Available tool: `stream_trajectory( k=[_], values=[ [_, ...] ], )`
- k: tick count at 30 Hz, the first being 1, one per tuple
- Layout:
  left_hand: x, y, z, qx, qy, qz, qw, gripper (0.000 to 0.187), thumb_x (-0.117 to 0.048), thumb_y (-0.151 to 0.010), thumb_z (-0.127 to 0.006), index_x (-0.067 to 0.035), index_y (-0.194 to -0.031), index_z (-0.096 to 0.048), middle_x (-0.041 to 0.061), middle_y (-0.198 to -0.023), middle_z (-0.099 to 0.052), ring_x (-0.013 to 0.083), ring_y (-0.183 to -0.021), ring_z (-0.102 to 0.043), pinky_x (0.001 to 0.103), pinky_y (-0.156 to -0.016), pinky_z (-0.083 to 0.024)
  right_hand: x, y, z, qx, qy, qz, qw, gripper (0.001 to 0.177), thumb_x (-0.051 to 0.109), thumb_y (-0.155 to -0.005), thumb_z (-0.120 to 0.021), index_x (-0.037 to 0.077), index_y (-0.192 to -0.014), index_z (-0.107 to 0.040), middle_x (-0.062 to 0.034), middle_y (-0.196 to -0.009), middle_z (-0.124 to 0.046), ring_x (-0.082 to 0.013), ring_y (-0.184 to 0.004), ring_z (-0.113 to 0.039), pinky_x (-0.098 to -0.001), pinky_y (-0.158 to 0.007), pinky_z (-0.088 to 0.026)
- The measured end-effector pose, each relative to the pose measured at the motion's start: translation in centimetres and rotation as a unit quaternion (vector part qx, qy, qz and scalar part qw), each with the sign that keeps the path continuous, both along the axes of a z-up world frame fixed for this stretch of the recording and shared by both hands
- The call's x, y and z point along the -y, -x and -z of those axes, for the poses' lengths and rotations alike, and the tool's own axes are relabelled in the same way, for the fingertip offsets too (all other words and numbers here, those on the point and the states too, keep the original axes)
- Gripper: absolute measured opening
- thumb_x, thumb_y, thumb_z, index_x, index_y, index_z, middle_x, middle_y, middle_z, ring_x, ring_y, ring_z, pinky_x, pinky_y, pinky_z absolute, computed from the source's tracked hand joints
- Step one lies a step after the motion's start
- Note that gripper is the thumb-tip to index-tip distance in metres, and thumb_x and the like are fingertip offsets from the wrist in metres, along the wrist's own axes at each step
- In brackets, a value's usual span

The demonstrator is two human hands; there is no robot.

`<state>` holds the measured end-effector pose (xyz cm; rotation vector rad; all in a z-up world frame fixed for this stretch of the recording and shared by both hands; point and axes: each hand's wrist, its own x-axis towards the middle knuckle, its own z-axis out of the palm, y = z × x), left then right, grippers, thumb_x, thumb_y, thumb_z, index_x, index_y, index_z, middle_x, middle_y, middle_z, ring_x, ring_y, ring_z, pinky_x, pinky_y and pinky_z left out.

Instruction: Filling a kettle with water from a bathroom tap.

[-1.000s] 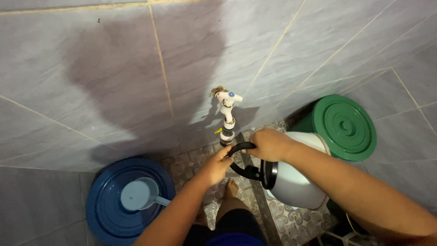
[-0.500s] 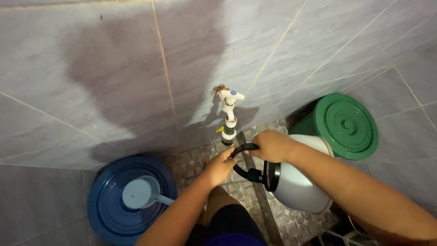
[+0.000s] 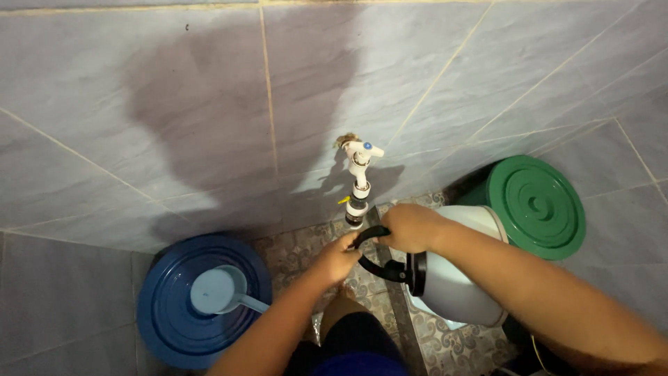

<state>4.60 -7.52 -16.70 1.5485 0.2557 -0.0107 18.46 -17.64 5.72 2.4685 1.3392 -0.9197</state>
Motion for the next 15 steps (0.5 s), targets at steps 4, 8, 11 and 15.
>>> stream_trajectory(
  k=[4,8,11,15],
  values=[
    [0.8,0.2,0.6,0.014,-0.035,-0.047,0.998,0.037,-0.018,-0.088,-0.069,-0.008,-0.124,-0.066,0.006,-0.099,-0.074,0.0145,-0.089,-0.068,0.032,-0.081,-0.053,0.4,-0.1,0.4,0.014,-0.015,-0.021,1.000,0.041,0.048,-0.085,-0.068,0.008,-0.085,-0.077,-0.0194,-0.084,-0.071,-0.0413,-0.083,-0.069,-0.0523,-0.076,-0.053],
    [-0.6,0.1,-2.7,-0.103,-0.032,-0.045,0.993,0.031,-0.030,-0.090,-0.075,-0.007,-0.109,-0.068,0.006,-0.087,-0.070,0.0166,-0.079,-0.065,0.035,-0.072,-0.052,2.3,-1.1,4.0,-0.013,-0.103,-0.037,0.994,0.037,0.045,-0.086,-0.072,0.008,-0.084,-0.076,-0.0201,-0.077,-0.070,-0.0402,-0.076,-0.067,-0.0488,-0.070,-0.052],
    [-1.2,0.0,-4.6,-0.090,-0.051,-0.086,0.991,0.031,-0.035,-0.084,-0.079,-0.009,-0.100,-0.072,0.003,-0.079,-0.070,0.0150,-0.074,-0.065,0.035,-0.067,-0.051,4.5,-2.1,9.1,-0.115,-0.186,0.032,0.975,0.030,0.035,-0.091,-0.074,0.006,-0.085,-0.071,-0.0189,-0.070,-0.067,-0.0329,-0.064,-0.067,-0.0422,-0.064,-0.052],
    [-1.7,-0.1,-6.4,-0.131,-0.131,-0.041,0.982,0.037,-0.035,-0.076,-0.083,-0.007,-0.099,-0.072,0.010,-0.081,-0.072,0.0242,-0.075,-0.070,0.040,-0.067,-0.053,6.4,-1.6,15.0,-0.250,-0.320,0.108,0.907,0.009,0.013,-0.085,-0.070,0.006,-0.091,-0.071,-0.0111,-0.076,-0.070,-0.0224,-0.070,-0.067,-0.0373,-0.065,-0.054]
  ],
)
